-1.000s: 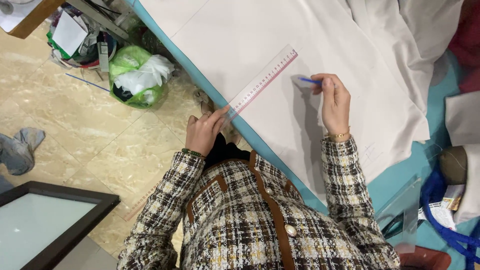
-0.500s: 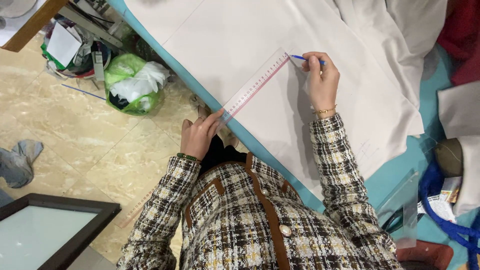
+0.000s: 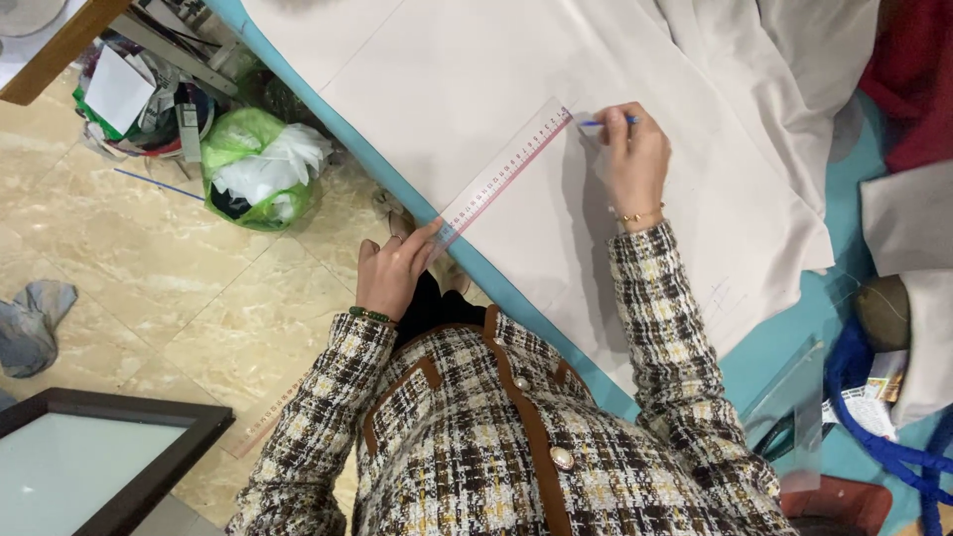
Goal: The person measures and marks a large piece of light-colored fabric on a table using a ruler and a blue pen. They then use a pair of scissors to cut the fabric along the marked lines, creating a pattern piece.
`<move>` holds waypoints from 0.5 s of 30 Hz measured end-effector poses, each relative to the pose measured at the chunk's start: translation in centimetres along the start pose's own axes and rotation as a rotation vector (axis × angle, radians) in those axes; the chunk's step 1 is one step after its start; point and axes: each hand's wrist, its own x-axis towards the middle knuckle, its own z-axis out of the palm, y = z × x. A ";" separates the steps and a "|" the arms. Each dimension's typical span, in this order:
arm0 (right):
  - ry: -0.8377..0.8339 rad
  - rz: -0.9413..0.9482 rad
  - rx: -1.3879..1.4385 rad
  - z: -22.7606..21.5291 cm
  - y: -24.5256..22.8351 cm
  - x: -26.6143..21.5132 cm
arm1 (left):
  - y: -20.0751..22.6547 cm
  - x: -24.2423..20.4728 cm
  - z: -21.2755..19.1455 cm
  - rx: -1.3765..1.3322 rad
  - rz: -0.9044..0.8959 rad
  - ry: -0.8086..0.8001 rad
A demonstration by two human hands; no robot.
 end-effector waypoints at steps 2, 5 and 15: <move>0.049 -0.057 0.013 -1.0 -1.0 -0.1 | -0.5 0.0 0.6 -0.043 -0.003 -0.011; 0.114 -0.114 0.072 -2.0 -2.0 -0.7 | -1.0 0.3 -0.2 -0.159 -0.022 -0.047; 0.051 -0.092 0.236 1.0 -2.1 -1.2 | -11.8 8.7 -5.9 -0.218 -0.067 0.227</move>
